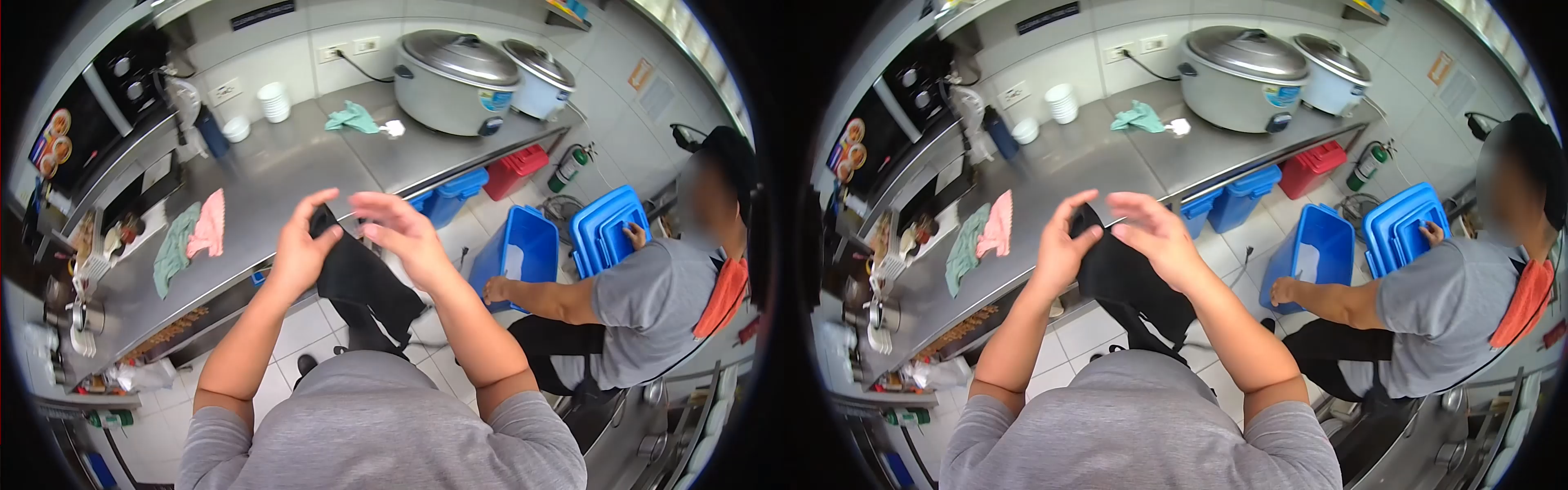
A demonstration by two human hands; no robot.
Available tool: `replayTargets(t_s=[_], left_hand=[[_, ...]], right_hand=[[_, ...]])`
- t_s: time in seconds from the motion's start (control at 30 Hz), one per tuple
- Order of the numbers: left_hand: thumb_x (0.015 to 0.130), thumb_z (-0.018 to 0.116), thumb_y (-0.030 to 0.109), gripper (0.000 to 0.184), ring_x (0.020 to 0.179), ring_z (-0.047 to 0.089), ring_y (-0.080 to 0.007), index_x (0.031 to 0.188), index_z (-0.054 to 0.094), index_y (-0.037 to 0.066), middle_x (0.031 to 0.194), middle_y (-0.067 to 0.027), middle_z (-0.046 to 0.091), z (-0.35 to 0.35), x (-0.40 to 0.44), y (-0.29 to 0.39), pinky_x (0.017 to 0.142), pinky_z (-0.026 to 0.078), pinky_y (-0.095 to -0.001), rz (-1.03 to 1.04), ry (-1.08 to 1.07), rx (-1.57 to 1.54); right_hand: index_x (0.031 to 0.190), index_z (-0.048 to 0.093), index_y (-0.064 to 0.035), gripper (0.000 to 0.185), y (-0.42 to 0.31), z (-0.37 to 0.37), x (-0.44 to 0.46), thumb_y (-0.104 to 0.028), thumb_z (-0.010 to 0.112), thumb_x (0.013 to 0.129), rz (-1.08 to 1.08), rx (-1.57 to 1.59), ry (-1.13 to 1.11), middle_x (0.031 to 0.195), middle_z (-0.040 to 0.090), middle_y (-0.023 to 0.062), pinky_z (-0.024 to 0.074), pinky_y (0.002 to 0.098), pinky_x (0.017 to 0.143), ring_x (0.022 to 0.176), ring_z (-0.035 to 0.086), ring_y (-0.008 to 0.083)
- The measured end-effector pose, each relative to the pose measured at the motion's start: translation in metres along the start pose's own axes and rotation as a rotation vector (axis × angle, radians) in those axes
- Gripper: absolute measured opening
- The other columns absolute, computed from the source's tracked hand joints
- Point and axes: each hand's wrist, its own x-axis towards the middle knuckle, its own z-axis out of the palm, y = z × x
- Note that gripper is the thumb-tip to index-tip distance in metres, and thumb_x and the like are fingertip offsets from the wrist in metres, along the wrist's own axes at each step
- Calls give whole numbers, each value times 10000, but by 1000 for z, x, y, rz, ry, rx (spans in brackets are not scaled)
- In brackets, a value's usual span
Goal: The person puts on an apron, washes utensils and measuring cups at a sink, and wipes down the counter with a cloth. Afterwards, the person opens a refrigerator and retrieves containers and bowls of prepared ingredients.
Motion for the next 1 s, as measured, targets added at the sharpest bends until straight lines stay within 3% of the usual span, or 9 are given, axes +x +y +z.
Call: replayTargets(t_s=[0.07,0.23,0.37,0.5,0.57,0.73,0.83,0.97,1.0], left_hand=[[837,587,-82,412,911,548,-108,1222,567,64,1051,-42,583,-35,-5,3,806,465,-235,-122,169,-246],[866,541,-68,407,964,609,-164,1260,515,34,1099,-78,587,-136,-30,42,868,508,-270,-178,240,-635],[855,541,-75,435,999,612,-170,1279,479,-2,1117,-107,588,-182,-47,71,890,508,-296,-144,162,-711],[834,553,-86,492,997,610,-154,1307,457,9,1122,-99,584,-215,-57,96,897,505,-293,-59,99,-677],[818,566,-93,524,1005,605,-147,1318,451,11,1147,-92,569,-234,-62,115,904,499,-286,48,54,-588],[817,496,-34,634,1128,580,-204,1422,307,-34,1243,-157,558,-297,-80,155,991,447,-311,227,-13,-418],[759,521,11,729,1227,510,-239,1424,242,-90,1353,-189,466,-337,-99,169,1082,349,-336,276,10,-340],[666,522,-21,832,1264,473,-289,1425,193,-114,1400,-242,397,-393,-129,181,1114,312,-361,278,67,-293],[647,487,-36,738,1164,551,-239,1367,351,-122,1294,-203,517,-403,-139,184,1085,343,-319,299,80,-363]], right_hand=[[1252,524,-68,493,26,3,-14,-85,677,784,-172,-474,134,1289,523,88,391,387,997,1217,479,230],[1351,398,-52,810,138,-5,-79,17,666,590,147,-685,360,1369,405,183,290,372,1095,1313,363,326],[1490,154,-83,938,281,7,-122,-144,693,725,1020,216,573,1540,186,104,248,545,1077,1405,187,332],[1486,180,-116,988,374,82,-104,-28,733,672,623,-372,356,1500,254,175,307,476,1074,1378,255,377],[1477,200,-106,970,357,131,-69,5,725,669,622,-264,405,1459,325,181,320,422,1072,1338,323,374],[1412,318,-114,696,344,183,-28,-422,612,862,759,364,357,1377,427,158,309,500,1047,1298,378,311],[1394,330,-93,694,347,220,-11,-434,617,862,824,711,141,1350,443,148,322,485,1038,1259,413,286],[1056,584,-53,325,352,270,16,-313,634,867,770,523,11,1151,602,145,425,471,951,1130,542,252],[917,605,-75,188,346,268,28,-251,637,859,714,669,69,1027,656,106,455,452,910,1036,595,240]])
